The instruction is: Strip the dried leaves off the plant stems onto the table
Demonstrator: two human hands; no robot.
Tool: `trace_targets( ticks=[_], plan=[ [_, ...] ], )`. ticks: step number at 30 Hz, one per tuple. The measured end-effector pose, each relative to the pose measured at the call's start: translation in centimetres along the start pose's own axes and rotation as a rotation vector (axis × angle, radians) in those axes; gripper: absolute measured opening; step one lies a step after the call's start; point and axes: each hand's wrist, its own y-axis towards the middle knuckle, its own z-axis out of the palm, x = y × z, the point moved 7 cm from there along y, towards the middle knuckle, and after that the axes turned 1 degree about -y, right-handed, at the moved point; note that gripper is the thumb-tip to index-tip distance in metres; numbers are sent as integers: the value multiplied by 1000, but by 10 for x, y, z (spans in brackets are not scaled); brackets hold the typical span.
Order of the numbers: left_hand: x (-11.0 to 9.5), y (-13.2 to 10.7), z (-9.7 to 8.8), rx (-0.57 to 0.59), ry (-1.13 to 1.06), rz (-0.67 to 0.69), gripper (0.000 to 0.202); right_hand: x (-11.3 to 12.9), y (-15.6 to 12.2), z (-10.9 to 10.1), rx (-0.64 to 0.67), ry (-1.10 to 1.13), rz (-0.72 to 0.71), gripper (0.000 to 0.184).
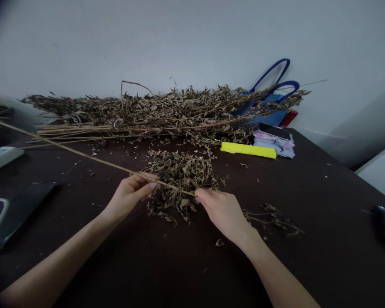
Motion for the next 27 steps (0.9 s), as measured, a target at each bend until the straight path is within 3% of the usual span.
trace_targets(
  ticks=[6,11,14,18,27],
  plan=[
    [1,-1,-4,-16,197,80,14,3,0,-4,-20,-9,-27,25],
    [-10,-4,2,10,449,205,20,-6,-2,-7,-73,-32,18,23],
    [-19,-6,7,32,479,250,25,-10,-3,-9,-119,-43,41,22],
    [-23,-6,3,-14,438,275,15,-8,-3,-10,-144,-59,34,24],
    [-2,-6,10,81,129,14,20,3,-4,-11,-175,-71,-21,27]
  ],
)
